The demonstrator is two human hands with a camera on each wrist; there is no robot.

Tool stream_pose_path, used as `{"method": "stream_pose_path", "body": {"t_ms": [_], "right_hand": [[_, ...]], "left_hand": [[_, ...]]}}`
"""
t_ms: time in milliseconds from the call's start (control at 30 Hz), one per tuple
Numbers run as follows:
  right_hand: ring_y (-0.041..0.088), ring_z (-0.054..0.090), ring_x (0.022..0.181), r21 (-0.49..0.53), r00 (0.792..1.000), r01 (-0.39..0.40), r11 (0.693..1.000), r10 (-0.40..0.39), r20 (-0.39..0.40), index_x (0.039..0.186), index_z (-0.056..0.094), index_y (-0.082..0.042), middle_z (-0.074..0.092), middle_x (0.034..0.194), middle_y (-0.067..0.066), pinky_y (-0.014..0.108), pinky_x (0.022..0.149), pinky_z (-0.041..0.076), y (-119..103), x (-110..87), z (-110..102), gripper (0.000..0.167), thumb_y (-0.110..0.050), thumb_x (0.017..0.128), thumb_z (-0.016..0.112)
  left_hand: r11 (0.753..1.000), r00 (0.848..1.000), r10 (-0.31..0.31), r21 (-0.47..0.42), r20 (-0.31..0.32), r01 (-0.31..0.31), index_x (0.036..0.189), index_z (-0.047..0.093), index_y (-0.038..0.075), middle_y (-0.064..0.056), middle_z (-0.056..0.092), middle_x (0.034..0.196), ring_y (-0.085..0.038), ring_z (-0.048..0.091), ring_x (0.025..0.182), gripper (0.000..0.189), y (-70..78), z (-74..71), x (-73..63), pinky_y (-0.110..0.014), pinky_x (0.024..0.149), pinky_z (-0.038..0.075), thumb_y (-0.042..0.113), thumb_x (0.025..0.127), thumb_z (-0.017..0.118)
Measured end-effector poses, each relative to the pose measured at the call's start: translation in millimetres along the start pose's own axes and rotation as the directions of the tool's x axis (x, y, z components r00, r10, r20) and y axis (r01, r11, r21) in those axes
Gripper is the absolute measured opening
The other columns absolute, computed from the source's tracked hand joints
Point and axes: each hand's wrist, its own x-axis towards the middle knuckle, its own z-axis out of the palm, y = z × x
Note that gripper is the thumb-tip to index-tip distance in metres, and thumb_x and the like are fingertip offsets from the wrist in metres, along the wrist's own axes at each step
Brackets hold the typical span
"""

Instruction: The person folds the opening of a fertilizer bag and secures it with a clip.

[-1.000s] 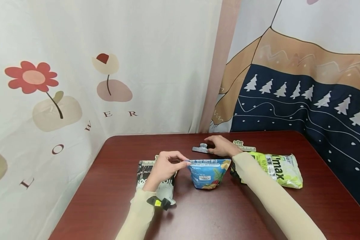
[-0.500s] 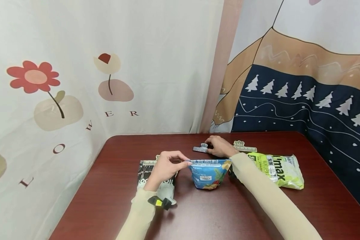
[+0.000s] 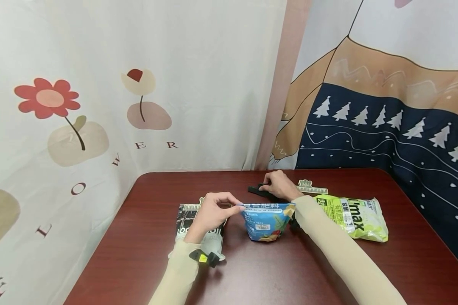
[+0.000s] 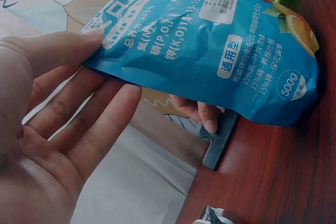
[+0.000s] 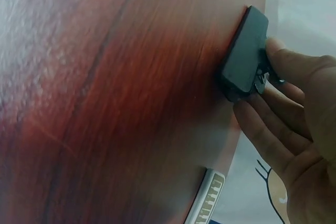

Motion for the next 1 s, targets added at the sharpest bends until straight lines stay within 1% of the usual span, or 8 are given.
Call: {"method": "stream_pose_path", "body": {"t_ms": [133, 200, 300, 400, 500, 633, 800, 1000], "right_hand": [[0.013, 0.055, 0.066, 0.044, 1.0, -0.003, 0.999, 0.003, -0.006, 0.079, 0.071, -0.014, 0.069, 0.077, 0.0, 0.027, 0.063, 0.045, -2, -0.5, 1, 0.02, -0.028, 0.087, 0.084], [0.013, 0.06, 0.071, 0.086, 1.0, -0.003, 0.996, 0.003, -0.006, 0.088, 0.074, -0.011, 0.072, 0.082, 0.001, 0.028, 0.067, 0.049, -3, -0.7, 2, 0.018, -0.026, 0.086, 0.084], [0.015, 0.066, 0.082, 0.146, 1.0, -0.002, 0.989, 0.0, 0.01, 0.107, 0.076, -0.004, 0.075, 0.095, 0.006, 0.033, 0.077, 0.055, -3, -0.5, 2, 0.027, -0.022, 0.087, 0.083], [0.018, 0.067, 0.089, 0.167, 1.0, 0.014, 0.986, -0.018, 0.022, 0.115, 0.076, -0.002, 0.076, 0.105, 0.009, 0.036, 0.083, 0.055, -3, -1.5, 1, 0.031, -0.019, 0.09, 0.08], [0.018, 0.065, 0.09, 0.171, 0.999, 0.023, 0.985, -0.027, 0.022, 0.111, 0.078, -0.006, 0.075, 0.107, 0.008, 0.036, 0.082, 0.053, -3, -4.4, -1, 0.023, -0.017, 0.091, 0.078], [0.017, 0.065, 0.087, 0.184, 1.0, 0.029, 0.982, -0.03, 0.005, 0.105, 0.078, -0.007, 0.073, 0.102, 0.008, 0.036, 0.08, 0.053, -4, -7.8, -4, 0.016, -0.013, 0.09, 0.078], [0.014, 0.065, 0.081, 0.196, 0.998, 0.049, 0.979, -0.042, -0.04, 0.098, 0.077, -0.007, 0.071, 0.095, 0.007, 0.032, 0.076, 0.053, -4, -9.8, -5, 0.011, -0.008, 0.087, 0.078], [0.013, 0.063, 0.076, 0.227, 0.995, 0.049, 0.973, -0.028, -0.095, 0.093, 0.077, -0.007, 0.07, 0.094, 0.006, 0.028, 0.072, 0.051, -6, -12.7, -6, 0.008, -0.005, 0.086, 0.079]], "left_hand": [[1.0, 1.0, 0.0, 0.004, -0.004, 0.0, 0.089, 0.081, 0.013, -0.009, 0.079, 0.088, -0.021, 0.073, 0.078, 0.009, 0.2, -0.2, -0.1, -0.023, 0.067, 0.055, 0.02, 0.086, 0.084], [1.0, 1.0, -0.002, 0.004, -0.005, 0.002, 0.089, 0.081, 0.013, -0.008, 0.079, 0.088, -0.019, 0.073, 0.078, 0.009, 0.4, -0.2, 0.2, -0.023, 0.067, 0.055, 0.021, 0.086, 0.084], [1.0, 1.0, 0.0, 0.005, -0.003, 0.0, 0.089, 0.081, 0.014, -0.007, 0.079, 0.088, -0.017, 0.073, 0.077, 0.009, 0.2, 0.1, 0.8, -0.023, 0.067, 0.055, 0.021, 0.086, 0.084], [1.0, 1.0, 0.003, 0.004, -0.002, -0.003, 0.089, 0.081, 0.014, -0.007, 0.079, 0.088, -0.016, 0.073, 0.077, 0.008, 0.3, 0.7, 0.9, -0.023, 0.066, 0.055, 0.021, 0.086, 0.085], [1.0, 1.0, 0.006, 0.0, -0.001, -0.006, 0.089, 0.081, 0.014, -0.008, 0.079, 0.088, -0.014, 0.072, 0.075, 0.008, 0.3, 1.3, 0.7, -0.022, 0.066, 0.054, 0.02, 0.086, 0.084], [1.0, 1.0, 0.013, -0.001, -0.001, -0.013, 0.089, 0.081, 0.013, -0.009, 0.079, 0.087, -0.014, 0.071, 0.074, 0.008, -0.2, 1.1, 0.8, -0.022, 0.064, 0.053, 0.019, 0.086, 0.084], [1.0, 1.0, 0.014, 0.006, -0.001, -0.014, 0.089, 0.081, 0.014, -0.008, 0.079, 0.087, -0.014, 0.071, 0.074, 0.008, 0.2, 1.1, 0.5, -0.022, 0.064, 0.053, 0.02, 0.086, 0.084], [1.0, 1.0, 0.015, 0.003, 0.002, -0.015, 0.089, 0.081, 0.014, -0.008, 0.079, 0.087, -0.013, 0.071, 0.074, 0.007, 1.0, 1.6, 0.2, -0.022, 0.064, 0.053, 0.019, 0.087, 0.084]]}}
